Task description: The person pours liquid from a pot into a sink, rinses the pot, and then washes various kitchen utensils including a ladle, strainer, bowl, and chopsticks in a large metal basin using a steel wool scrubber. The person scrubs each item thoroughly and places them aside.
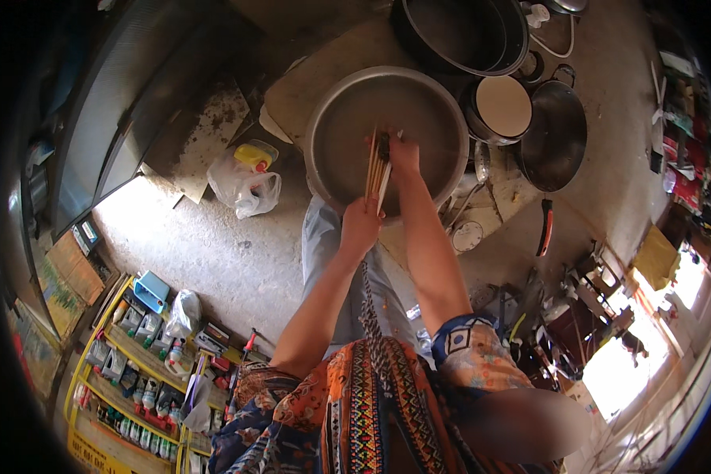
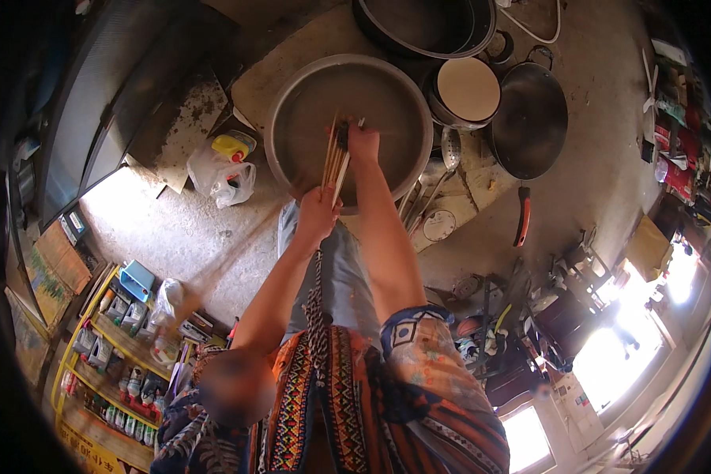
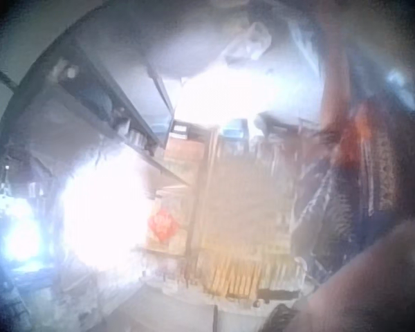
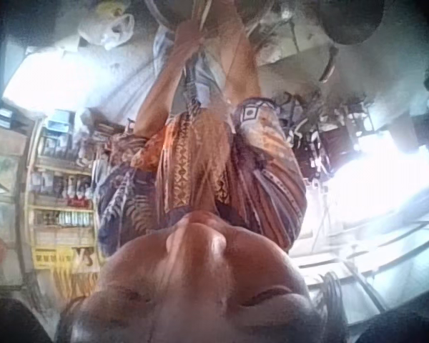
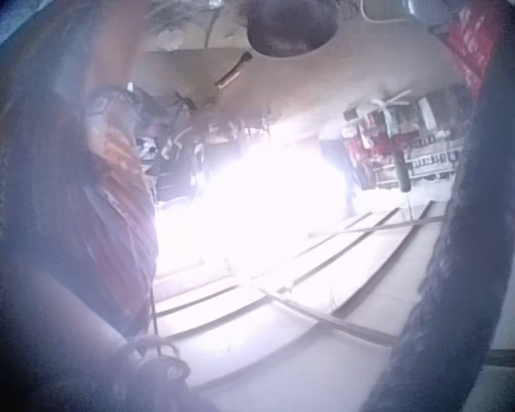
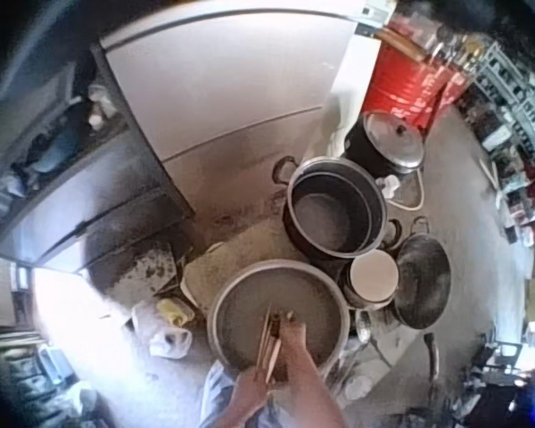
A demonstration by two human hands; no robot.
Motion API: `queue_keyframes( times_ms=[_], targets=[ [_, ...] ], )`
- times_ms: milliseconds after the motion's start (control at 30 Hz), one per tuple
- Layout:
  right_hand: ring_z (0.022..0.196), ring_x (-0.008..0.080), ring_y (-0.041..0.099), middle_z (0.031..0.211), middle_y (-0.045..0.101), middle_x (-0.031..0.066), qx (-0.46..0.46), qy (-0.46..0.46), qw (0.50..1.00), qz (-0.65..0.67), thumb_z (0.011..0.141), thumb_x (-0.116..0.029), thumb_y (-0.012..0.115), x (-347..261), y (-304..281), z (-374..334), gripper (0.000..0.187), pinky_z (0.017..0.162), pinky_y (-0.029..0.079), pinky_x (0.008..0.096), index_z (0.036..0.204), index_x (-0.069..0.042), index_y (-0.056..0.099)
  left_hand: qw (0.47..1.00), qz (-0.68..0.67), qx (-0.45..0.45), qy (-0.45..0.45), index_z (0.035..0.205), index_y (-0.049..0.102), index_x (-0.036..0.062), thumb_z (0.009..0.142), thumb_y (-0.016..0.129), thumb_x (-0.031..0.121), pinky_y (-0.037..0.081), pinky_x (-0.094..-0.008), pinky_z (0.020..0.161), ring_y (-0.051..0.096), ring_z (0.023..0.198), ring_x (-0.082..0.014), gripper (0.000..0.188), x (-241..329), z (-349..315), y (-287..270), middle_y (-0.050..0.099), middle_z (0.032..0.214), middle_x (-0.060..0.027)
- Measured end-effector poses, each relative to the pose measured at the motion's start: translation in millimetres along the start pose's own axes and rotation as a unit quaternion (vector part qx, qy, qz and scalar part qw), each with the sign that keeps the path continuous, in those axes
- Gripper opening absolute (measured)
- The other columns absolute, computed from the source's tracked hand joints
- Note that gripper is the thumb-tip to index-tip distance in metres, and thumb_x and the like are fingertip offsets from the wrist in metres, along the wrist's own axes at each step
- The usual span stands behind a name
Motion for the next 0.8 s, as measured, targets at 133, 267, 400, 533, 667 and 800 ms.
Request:
queue_keyframes(
  times_ms=[133, 267, 400, 533, 667, 800],
  targets=[
    [0.066, 0.0236, 0.066, 0.076, 0.066, 0.0186, 0.011, 0.034, 0.999, 0.014, 0.095, -0.021, 0.044, 40.3, 20.1, -52.8, 0.036, 0.057, 0.054, 0.0307, 0.087, 0.010, 0.059, 0.997, 0.040, 0.041, 0.044, 0.070, 0.056, -0.0023, 0.095, 0.042, 0.034, 0.043, -0.0398, 0.051, 0.057, 0.051, -0.0295, 0.046, -7.4, 21.7, -19.2, 0.056, 0.056, -0.0159],
    [0.063, 0.0271, 0.066, 0.073, 0.065, 0.0194, 0.038, -0.058, 0.984, -0.163, 0.094, -0.023, 0.046, 33.7, -20.0, 0.1, 0.039, 0.054, 0.052, 0.0351, 0.086, 0.012, 0.059, 0.998, 0.019, 0.023, 0.064, 0.072, 0.055, -0.0014, 0.094, 0.044, 0.034, 0.038, -0.0369, 0.047, 0.052, 0.049, -0.0265, 0.043, 9.3, 3.2, -5.4, 0.053, 0.055, -0.0134],
    [0.061, 0.0318, 0.062, 0.068, 0.063, 0.0199, 0.139, -0.192, 0.957, -0.169, 0.087, -0.040, 0.056, 14.2, -69.2, 57.9, 0.053, 0.057, 0.045, 0.0449, 0.078, 0.012, 0.061, 0.998, -0.037, -0.018, 0.039, 0.075, 0.054, 0.0040, 0.095, 0.044, 0.041, 0.028, -0.0246, 0.035, 0.039, 0.037, -0.0090, 0.043, -4.8, -12.0, 3.7, 0.045, 0.049, 0.0000],
    [0.074, 0.0305, 0.063, 0.088, 0.063, 0.0223, 0.107, -0.081, 0.985, -0.105, 0.084, -0.047, 0.059, -7.5, -45.3, 33.0, 0.057, 0.067, 0.047, 0.0404, 0.094, 0.009, 0.061, 0.985, -0.147, -0.017, -0.090, 0.079, 0.057, 0.0023, 0.094, 0.045, 0.041, 0.030, -0.0241, 0.035, 0.040, 0.038, -0.0080, 0.043, -23.7, -6.5, -22.9, 0.048, 0.052, -0.0012],
    [0.095, 0.0362, 0.058, 0.101, 0.060, 0.0237, 0.156, -0.203, 0.933, -0.252, 0.081, -0.042, 0.062, -30.4, -60.7, 17.5, 0.056, 0.083, 0.046, 0.0424, 0.110, 0.005, 0.054, 0.966, -0.236, -0.037, -0.100, 0.084, 0.055, 0.0031, 0.093, 0.048, 0.040, 0.023, -0.0228, 0.030, 0.036, 0.034, -0.0072, 0.039, -7.7, 16.3, -12.1, 0.043, 0.051, 0.0008],
    [0.102, 0.0405, 0.053, 0.103, 0.057, 0.0252, 0.165, -0.384, 0.794, -0.441, 0.078, -0.027, 0.063, -34.4, -20.0, -24.8, 0.048, 0.089, 0.042, 0.0437, 0.114, 0.002, 0.052, 0.982, -0.181, -0.017, -0.046, 0.085, 0.054, 0.0027, 0.092, 0.051, 0.036, 0.027, -0.0231, 0.030, 0.039, 0.035, -0.0081, 0.034, -7.2, 37.9, -9.7, 0.046, 0.054, -0.0005]
  ],
)
Point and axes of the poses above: each hand's wrist, its own z-axis towards the middle knuckle, its own y-axis out of the palm, x = y × z, the point moved 9 cm from there along z, towards the middle knuckle
